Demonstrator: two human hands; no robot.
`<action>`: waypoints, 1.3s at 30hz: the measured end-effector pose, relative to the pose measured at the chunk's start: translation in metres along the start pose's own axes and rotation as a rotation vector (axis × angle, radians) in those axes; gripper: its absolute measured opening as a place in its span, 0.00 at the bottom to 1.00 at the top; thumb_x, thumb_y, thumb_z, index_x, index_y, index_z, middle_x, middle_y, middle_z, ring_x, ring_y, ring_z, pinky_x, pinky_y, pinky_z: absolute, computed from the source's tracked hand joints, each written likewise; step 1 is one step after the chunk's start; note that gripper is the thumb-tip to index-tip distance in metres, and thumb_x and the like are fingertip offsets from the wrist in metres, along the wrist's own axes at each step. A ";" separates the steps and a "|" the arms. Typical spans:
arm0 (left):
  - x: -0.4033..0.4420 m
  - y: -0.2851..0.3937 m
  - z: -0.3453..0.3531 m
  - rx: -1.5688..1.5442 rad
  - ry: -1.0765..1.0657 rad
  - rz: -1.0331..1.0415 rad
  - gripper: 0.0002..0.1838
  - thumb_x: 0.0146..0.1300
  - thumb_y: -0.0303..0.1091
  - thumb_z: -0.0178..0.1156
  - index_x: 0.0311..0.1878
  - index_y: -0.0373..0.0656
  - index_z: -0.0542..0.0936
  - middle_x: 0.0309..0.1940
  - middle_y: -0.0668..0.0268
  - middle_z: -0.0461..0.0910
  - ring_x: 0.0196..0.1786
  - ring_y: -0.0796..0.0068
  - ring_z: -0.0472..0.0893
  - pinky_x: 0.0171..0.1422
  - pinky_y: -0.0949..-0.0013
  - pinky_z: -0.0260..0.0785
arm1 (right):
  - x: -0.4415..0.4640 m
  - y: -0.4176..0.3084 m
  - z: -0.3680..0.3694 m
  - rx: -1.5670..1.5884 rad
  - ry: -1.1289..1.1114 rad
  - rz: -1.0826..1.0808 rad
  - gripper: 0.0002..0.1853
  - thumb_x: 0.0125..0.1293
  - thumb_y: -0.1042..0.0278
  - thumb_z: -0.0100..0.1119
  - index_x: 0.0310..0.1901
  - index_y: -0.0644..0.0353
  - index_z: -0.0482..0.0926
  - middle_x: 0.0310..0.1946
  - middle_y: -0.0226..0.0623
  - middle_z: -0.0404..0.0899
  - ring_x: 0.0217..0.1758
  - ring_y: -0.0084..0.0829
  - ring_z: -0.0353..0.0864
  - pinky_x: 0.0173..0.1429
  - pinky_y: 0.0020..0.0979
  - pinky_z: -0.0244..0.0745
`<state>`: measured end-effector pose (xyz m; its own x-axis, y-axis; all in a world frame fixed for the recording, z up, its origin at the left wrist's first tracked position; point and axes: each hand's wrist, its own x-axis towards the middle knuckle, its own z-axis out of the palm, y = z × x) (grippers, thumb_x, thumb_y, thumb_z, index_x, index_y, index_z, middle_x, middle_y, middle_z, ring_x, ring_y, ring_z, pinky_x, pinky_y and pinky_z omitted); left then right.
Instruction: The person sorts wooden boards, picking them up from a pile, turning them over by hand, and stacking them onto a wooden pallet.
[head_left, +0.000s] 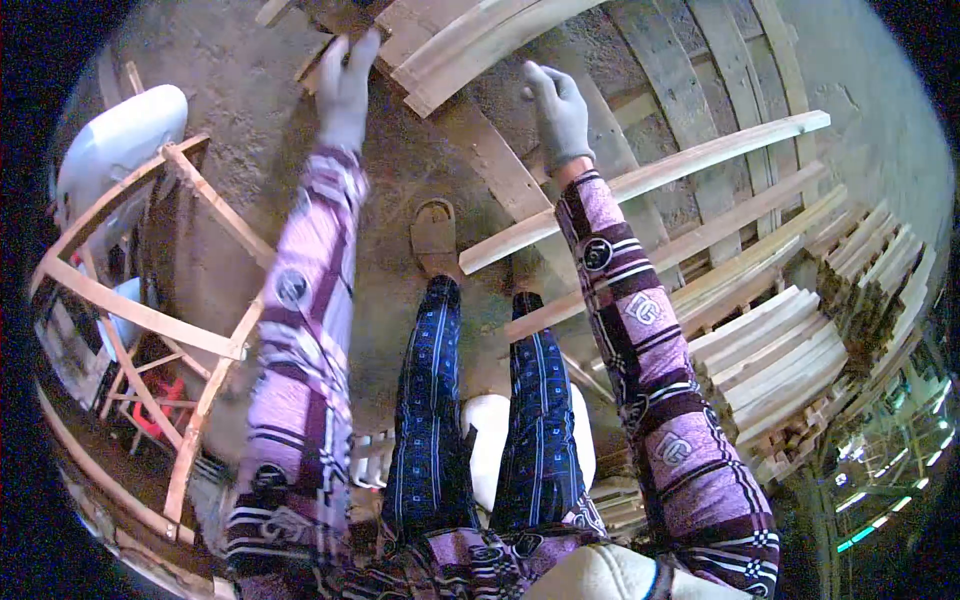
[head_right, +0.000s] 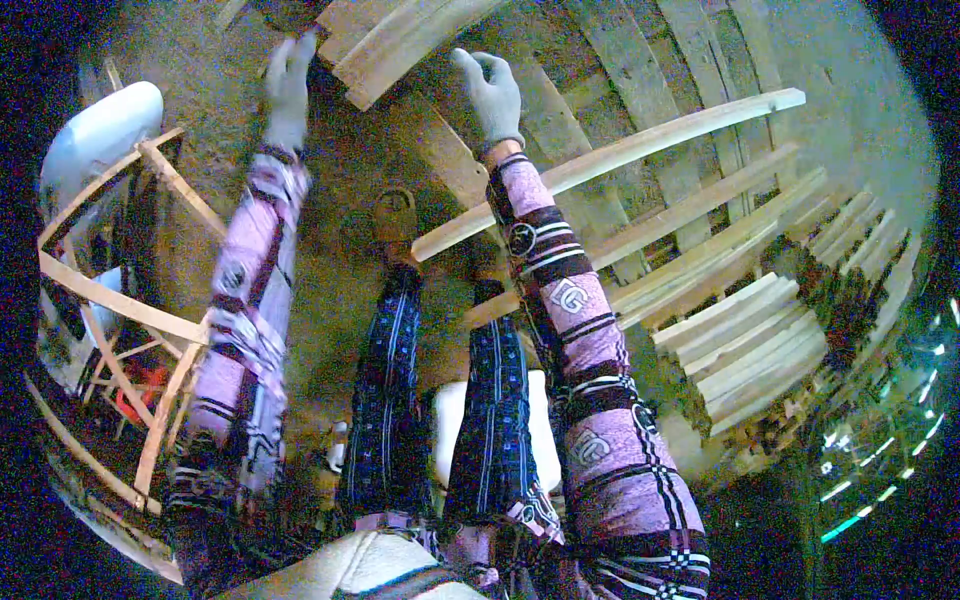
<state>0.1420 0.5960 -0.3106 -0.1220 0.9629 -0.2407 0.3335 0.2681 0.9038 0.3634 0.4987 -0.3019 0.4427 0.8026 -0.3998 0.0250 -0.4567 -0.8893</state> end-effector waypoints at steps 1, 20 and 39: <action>0.027 -0.002 0.003 0.076 -0.119 0.025 0.41 0.45 0.55 0.60 0.53 0.30 0.64 0.52 0.51 0.66 0.54 0.62 0.67 0.59 0.67 0.55 | 0.001 -0.003 0.003 0.007 0.031 0.042 0.23 0.55 0.51 0.54 0.39 0.66 0.73 0.32 0.36 0.76 0.36 0.25 0.73 0.43 0.24 0.66; -0.184 0.036 0.050 0.483 -0.607 0.182 0.46 0.40 0.38 0.65 0.60 0.33 0.49 0.59 0.45 0.49 0.60 0.49 0.56 0.63 0.59 0.49 | -0.132 0.063 -0.057 0.586 -0.080 0.791 0.43 0.47 0.28 0.44 0.54 0.60 0.64 0.47 0.33 0.71 0.49 0.27 0.70 0.54 0.30 0.64; -0.123 0.018 0.045 0.583 -0.137 0.309 0.26 0.46 0.36 0.61 0.49 0.37 0.67 0.42 0.52 0.68 0.47 0.57 0.67 0.53 0.60 0.59 | -0.104 -0.012 -0.087 -0.817 0.223 0.332 0.26 0.53 0.47 0.51 0.50 0.54 0.66 0.34 0.43 0.76 0.39 0.43 0.75 0.42 0.37 0.69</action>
<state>0.2054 0.4839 -0.2808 0.1673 0.9827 -0.0792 0.7889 -0.0852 0.6085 0.3951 0.3877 -0.2300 0.7013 0.5275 -0.4796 0.4554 -0.8490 -0.2679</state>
